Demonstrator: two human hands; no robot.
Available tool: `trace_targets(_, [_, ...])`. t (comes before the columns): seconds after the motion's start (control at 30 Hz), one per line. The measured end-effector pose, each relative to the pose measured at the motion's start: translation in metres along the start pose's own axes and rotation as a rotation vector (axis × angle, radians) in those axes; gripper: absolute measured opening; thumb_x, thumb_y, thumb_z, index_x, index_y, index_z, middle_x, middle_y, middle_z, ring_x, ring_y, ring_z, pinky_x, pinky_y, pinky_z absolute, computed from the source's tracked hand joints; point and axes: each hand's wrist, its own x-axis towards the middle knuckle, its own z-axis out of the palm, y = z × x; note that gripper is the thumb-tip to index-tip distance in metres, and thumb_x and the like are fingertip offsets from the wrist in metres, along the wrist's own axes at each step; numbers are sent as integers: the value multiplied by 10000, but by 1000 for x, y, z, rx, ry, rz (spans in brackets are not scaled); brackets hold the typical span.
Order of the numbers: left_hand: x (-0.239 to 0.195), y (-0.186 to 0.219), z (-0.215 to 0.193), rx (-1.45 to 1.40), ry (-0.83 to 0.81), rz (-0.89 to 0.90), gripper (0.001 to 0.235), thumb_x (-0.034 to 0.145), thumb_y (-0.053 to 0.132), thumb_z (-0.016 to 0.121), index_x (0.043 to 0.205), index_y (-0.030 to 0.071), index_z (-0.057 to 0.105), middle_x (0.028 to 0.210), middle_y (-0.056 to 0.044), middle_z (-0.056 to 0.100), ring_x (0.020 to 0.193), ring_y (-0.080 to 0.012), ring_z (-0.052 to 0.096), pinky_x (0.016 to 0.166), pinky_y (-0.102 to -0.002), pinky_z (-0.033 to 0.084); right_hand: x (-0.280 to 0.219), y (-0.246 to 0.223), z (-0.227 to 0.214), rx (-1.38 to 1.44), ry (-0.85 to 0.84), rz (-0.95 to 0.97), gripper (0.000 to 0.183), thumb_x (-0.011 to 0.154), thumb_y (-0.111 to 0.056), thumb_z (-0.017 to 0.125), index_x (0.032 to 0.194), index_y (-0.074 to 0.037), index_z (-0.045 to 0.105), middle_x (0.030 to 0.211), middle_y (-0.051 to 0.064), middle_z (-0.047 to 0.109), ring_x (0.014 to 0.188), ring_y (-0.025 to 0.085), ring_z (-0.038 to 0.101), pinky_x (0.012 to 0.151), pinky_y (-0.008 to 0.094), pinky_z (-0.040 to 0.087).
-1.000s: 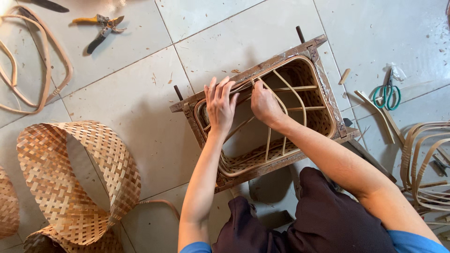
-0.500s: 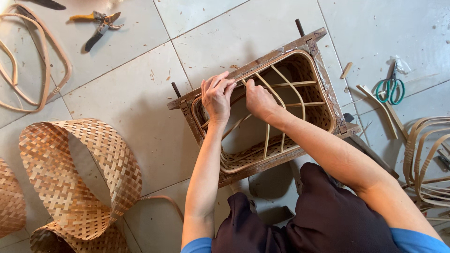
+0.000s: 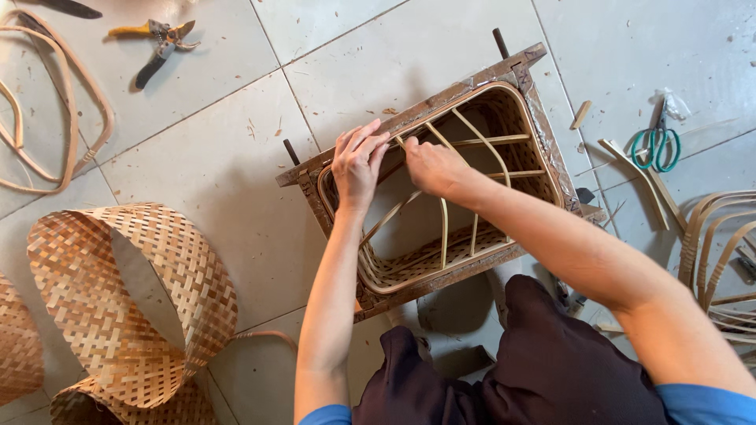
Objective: The person assembles a rectangular basket frame by inserting and bending thin bamboo strips into a wooden jig. They use a hammer to secure the strips and adjust the frame shape, then remove the completed frame from the jig.
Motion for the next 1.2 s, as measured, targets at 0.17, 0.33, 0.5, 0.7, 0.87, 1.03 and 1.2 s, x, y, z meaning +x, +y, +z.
trace_targets(0.17, [-1,-28,-8,-117,-137,-51,175,920,108,803,1046,229,808,1351,36,702,1298,-193,651,1242,-436,421,-12,12,-44,28,-56,31,316,1071,-293,522,1103,11,601,921,235,707,856,405,714,733,493,573])
trace_targets(0.33, [-8,-31,-22,-125,-124,-48,153,882,114,822,974,237,819,1307,7,716,1285,-253,645,1231,-481,331,-53,40,-72,203,195,-188,253,1050,-225,600,1097,9,681,946,204,733,854,373,710,736,466,554])
trace_targets(0.5, [-19,-32,-40,-18,-21,-51,159,890,108,843,964,248,832,1269,6,749,1272,-267,661,1229,-510,276,-96,64,-65,331,244,-172,220,1032,-179,621,1137,3,688,938,188,733,843,343,711,728,438,547])
trace_targets(0.7, [-20,-40,-53,1,-63,-109,138,908,139,829,1028,202,798,1280,19,740,1225,-209,695,1180,-437,420,-121,74,-47,264,382,-211,183,1078,-176,626,1148,-24,701,1042,156,702,940,312,687,815,419,550])
trace_targets(0.87, [-15,-29,-45,112,-18,-58,115,837,154,855,939,182,811,1243,-5,751,1108,-201,718,1122,-467,396,-64,42,-34,36,438,-364,368,1051,-238,670,1349,-26,631,1292,144,613,1192,304,601,1003,404,539])
trace_targets(1.03, [-15,-10,-51,140,55,7,155,842,120,835,988,164,805,1236,-3,750,1133,-192,689,1085,-417,435,21,-4,2,-421,719,-640,660,756,-381,660,1315,-32,620,1315,154,631,1214,303,605,1054,409,460])
trace_targets(1.2, [-11,-1,-48,144,78,-5,129,844,99,829,960,140,789,1176,-1,748,1093,-193,690,1028,-403,453,52,-3,25,-366,567,-568,370,983,-173,631,1313,-5,632,1230,167,667,1145,311,623,1081,407,471])
